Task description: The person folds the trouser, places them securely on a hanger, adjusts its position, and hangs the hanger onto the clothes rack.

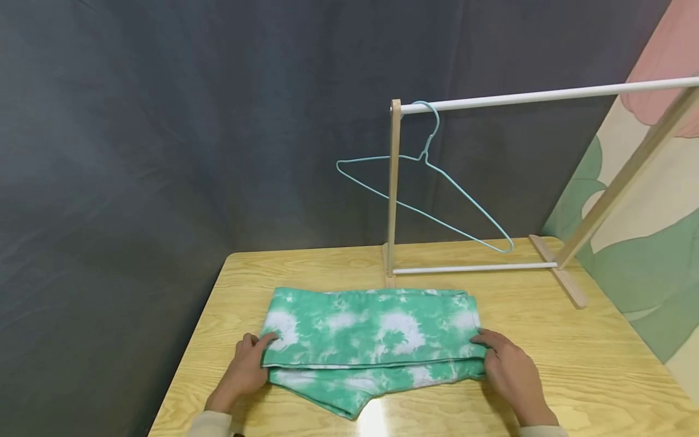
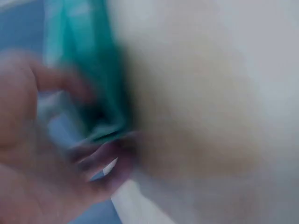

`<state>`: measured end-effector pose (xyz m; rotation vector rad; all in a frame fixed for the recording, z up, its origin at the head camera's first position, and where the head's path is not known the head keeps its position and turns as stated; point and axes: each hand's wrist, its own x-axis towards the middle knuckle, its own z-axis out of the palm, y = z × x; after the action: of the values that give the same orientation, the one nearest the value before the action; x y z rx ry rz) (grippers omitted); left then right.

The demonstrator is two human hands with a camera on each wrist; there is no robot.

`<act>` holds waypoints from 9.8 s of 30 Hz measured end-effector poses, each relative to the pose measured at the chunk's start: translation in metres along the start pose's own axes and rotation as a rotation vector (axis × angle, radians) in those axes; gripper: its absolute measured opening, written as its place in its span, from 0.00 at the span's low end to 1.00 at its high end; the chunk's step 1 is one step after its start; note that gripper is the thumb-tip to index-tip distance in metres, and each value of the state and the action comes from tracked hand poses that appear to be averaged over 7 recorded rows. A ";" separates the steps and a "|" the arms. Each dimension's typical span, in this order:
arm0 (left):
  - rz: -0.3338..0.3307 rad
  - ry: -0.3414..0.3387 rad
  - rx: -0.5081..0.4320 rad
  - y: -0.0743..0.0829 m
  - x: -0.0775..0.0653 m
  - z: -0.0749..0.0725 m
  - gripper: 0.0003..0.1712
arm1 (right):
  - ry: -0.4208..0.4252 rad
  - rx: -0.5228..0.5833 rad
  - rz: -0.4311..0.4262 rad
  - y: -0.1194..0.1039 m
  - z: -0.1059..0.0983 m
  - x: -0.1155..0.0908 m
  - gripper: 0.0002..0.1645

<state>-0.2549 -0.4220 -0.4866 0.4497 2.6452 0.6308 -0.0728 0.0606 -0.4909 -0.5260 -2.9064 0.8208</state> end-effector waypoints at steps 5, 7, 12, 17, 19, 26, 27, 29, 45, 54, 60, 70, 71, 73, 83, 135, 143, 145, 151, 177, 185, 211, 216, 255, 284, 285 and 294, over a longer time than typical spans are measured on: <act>-0.163 -0.111 -0.502 -0.007 0.002 -0.024 0.36 | -0.099 0.013 0.160 -0.002 -0.002 0.007 0.40; -0.229 -0.079 -0.574 -0.009 0.005 -0.025 0.35 | -0.162 -0.019 0.206 -0.002 -0.001 0.009 0.49; -0.309 -0.071 -0.555 -0.012 0.012 -0.015 0.39 | -0.254 -0.049 0.268 -0.001 0.002 0.013 0.62; -0.307 -0.082 -0.604 -0.016 0.015 -0.007 0.40 | -0.326 -0.027 0.302 -0.001 0.001 0.019 0.68; -0.299 -0.063 -0.625 -0.017 0.014 -0.005 0.38 | -0.335 -0.029 0.285 -0.001 0.003 0.019 0.67; -0.268 0.005 -0.620 -0.013 0.014 0.006 0.28 | -0.206 -0.029 0.232 -0.002 0.012 0.019 0.48; -0.261 0.013 -0.618 -0.011 0.015 0.007 0.27 | -0.188 -0.031 0.232 -0.002 0.012 0.018 0.45; -0.252 0.022 -0.619 -0.008 0.017 0.008 0.26 | -0.153 -0.054 0.229 -0.003 0.013 0.017 0.41; -0.363 -0.106 -1.042 -0.013 0.045 0.012 0.35 | -0.231 -0.170 0.153 0.002 0.005 0.030 0.39; -0.231 -0.028 -0.683 -0.003 0.088 -0.017 0.41 | -0.175 -0.158 0.174 -0.009 0.008 0.026 0.33; -0.233 -0.053 -0.516 0.003 0.111 -0.026 0.37 | -0.196 -0.147 0.211 -0.017 0.010 0.023 0.35; -0.305 0.113 -0.183 -0.004 0.112 -0.013 0.24 | -0.223 -0.105 0.213 -0.019 0.002 0.020 0.40; -0.301 0.127 -0.151 -0.004 0.112 -0.011 0.24 | -0.229 -0.102 0.209 -0.017 0.000 0.020 0.43; -0.290 0.148 -0.087 -0.006 0.115 -0.006 0.24 | -0.244 -0.091 0.208 -0.013 -0.003 0.020 0.46; -0.170 0.137 -0.038 0.000 0.105 -0.013 0.30 | -0.245 -0.141 0.244 -0.019 -0.007 0.025 0.56; 0.329 -0.235 0.102 0.015 0.047 0.018 0.43 | 0.067 -0.302 -0.302 -0.038 0.045 -0.005 0.28; 0.297 -0.198 0.115 0.012 0.048 0.024 0.42 | -0.083 -0.089 -0.230 -0.026 0.037 -0.016 0.32; 0.318 -0.175 0.075 0.008 0.045 0.024 0.41 | -0.107 -0.054 -0.227 -0.027 0.038 -0.016 0.32; 0.369 -0.043 0.026 -0.002 0.017 0.020 0.35 | -0.123 -0.051 -0.205 -0.032 0.045 -0.015 0.31; 0.262 -0.165 0.116 0.007 0.082 -0.014 0.68 | -0.164 -0.109 -0.137 -0.036 0.037 -0.013 0.32; 0.275 -0.144 0.246 0.059 0.070 0.004 0.46 | -0.156 -0.140 -0.133 -0.036 0.040 -0.012 0.31; 0.448 -0.411 0.468 0.185 0.058 0.077 0.38 | 0.044 -0.103 -0.196 -0.031 0.031 0.004 0.25; 0.441 -0.413 0.519 0.188 0.055 0.075 0.37 | 0.017 -0.135 -0.214 -0.028 0.038 0.005 0.27; 0.370 -0.237 0.559 0.222 0.066 0.103 0.38 | -0.131 -0.150 -0.302 -0.060 0.053 0.054 0.39; 0.057 -0.029 0.164 0.002 -0.010 -0.018 0.39 | -0.071 -0.181 -0.346 -0.042 0.080 0.042 0.36; 0.047 -0.030 0.179 -0.004 -0.010 -0.016 0.40 | -0.074 -0.184 -0.345 -0.042 0.080 0.042 0.36; -0.125 -0.001 -0.122 -0.015 0.012 -0.011 0.43 | -0.010 -0.184 -0.368 -0.046 0.080 0.045 0.36</act>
<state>-0.2735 -0.4339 -0.4886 0.2476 2.5913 0.7459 -0.1425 -0.0005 -0.5360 0.0093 -2.9660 0.5103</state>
